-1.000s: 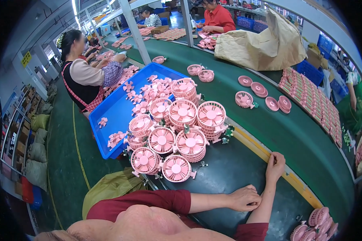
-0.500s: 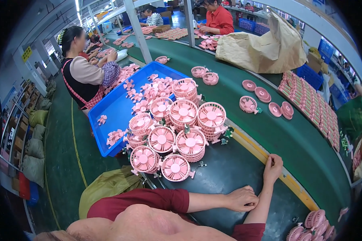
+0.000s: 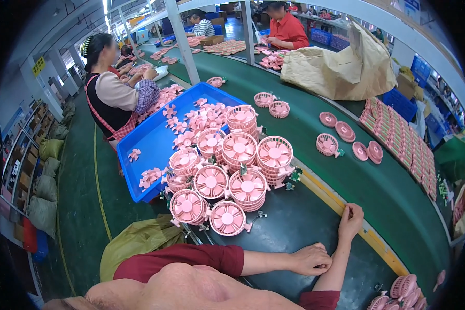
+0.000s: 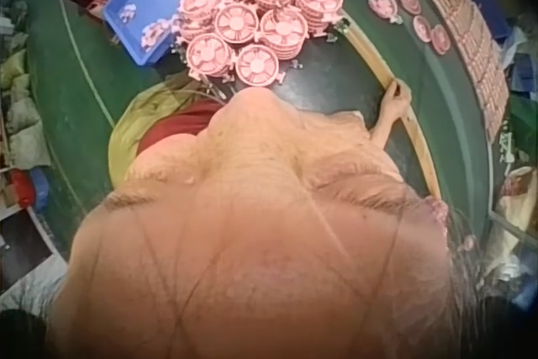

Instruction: The person assembles portable fans by pressing fan grilles onto fan bodies by hand and placing the assembled fans onto the conveyor belt.

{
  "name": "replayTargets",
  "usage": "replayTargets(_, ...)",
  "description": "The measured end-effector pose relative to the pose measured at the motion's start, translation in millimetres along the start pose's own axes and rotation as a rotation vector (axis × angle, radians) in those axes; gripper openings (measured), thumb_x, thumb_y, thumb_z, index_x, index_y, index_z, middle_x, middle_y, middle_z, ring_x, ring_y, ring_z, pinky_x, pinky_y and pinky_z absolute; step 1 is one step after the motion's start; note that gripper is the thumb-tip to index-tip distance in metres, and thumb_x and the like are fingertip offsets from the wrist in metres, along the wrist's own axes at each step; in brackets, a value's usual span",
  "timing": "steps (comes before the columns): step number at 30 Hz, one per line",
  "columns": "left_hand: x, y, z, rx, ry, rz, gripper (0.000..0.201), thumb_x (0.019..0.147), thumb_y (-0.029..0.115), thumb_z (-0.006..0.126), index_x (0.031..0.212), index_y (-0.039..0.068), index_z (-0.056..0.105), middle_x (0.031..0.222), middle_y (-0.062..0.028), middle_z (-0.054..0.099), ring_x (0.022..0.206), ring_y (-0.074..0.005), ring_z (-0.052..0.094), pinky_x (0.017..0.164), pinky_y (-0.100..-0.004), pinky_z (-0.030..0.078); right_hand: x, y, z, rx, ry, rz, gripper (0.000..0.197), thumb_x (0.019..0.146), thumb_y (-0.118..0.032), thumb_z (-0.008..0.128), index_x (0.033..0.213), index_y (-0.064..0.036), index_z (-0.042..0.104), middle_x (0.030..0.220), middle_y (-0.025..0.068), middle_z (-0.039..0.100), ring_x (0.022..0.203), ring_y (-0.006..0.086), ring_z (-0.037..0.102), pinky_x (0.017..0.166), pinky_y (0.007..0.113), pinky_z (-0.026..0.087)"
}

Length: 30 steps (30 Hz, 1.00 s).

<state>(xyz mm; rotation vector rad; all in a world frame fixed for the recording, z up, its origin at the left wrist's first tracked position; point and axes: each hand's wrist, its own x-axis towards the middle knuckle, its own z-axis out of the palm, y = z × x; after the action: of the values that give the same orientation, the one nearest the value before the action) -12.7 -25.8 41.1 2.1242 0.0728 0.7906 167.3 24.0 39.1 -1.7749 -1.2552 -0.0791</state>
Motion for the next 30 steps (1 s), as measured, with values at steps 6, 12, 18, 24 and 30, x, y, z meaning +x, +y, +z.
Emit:
replayTargets(6, 1.0, -0.8, 0.6, 0.004, 0.004, -0.006, 0.011, 0.08, 0.014, 0.06, 0.073, 0.008, 0.054, 0.068, -0.0064, 0.057, 0.071, -0.0246, 0.056, 0.083, -0.0371, 0.038, 2.6, -1.5, -0.1, 0.004, -0.001, 0.006, 0.005, 0.086, -0.002, 0.06, 0.09, -0.0023, 0.063, 0.093, 0.0099, 0.062, 0.085, 0.024, 0.058, 0.072, 0.032, 0.048)
replayTargets(12, 2.8, 1.1, -1.0, 0.013, 0.009, -0.005, 0.011, 0.08, 0.014, 0.06, 0.073, 0.008, 0.054, 0.068, -0.0062, 0.057, 0.071, -0.0245, 0.056, 0.083, -0.0372, 0.038, 4.1, -3.2, -1.6, 0.002, 0.005, -0.008, 0.005, 0.086, -0.002, 0.06, 0.09, -0.0023, 0.063, 0.093, 0.0097, 0.063, 0.086, 0.024, 0.058, 0.072, 0.033, 0.048)
replayTargets(18, 1.7, -1.3, 1.5, 0.001, 0.02, 0.004, 0.011, 0.08, 0.014, 0.06, 0.073, 0.009, 0.054, 0.068, -0.0062, 0.058, 0.071, -0.0245, 0.056, 0.082, -0.0372, 0.038, 2.7, -4.5, -0.9, -0.001, 0.001, 0.004, 0.005, 0.086, -0.003, 0.06, 0.089, -0.0024, 0.063, 0.093, 0.0092, 0.063, 0.086, 0.0238, 0.057, 0.072, 0.033, 0.048)
replayTargets(24, 2.6, -1.4, 2.0, 0.011, 0.01, -0.005, 0.01, 0.08, 0.014, 0.06, 0.073, 0.009, 0.054, 0.067, -0.0062, 0.057, 0.071, -0.0245, 0.057, 0.083, -0.0374, 0.039, 2.5, -2.7, -0.4, 0.006, 0.004, 0.008, 0.004, 0.086, -0.003, 0.06, 0.089, -0.0024, 0.063, 0.094, 0.0092, 0.063, 0.086, 0.0239, 0.057, 0.071, 0.033, 0.048)
replayTargets(30, 3.0, 0.8, -1.1, 0.004, 0.011, -0.016, 0.01, 0.081, 0.014, 0.059, 0.074, 0.008, 0.055, 0.067, -0.0059, 0.057, 0.071, -0.0243, 0.057, 0.084, -0.0378, 0.039, 3.5, -0.2, 0.3, -0.008, 0.01, -0.036, 0.005, 0.087, -0.003, 0.06, 0.091, -0.0022, 0.063, 0.094, 0.0089, 0.062, 0.084, 0.0216, 0.058, 0.071, 0.031, 0.048)
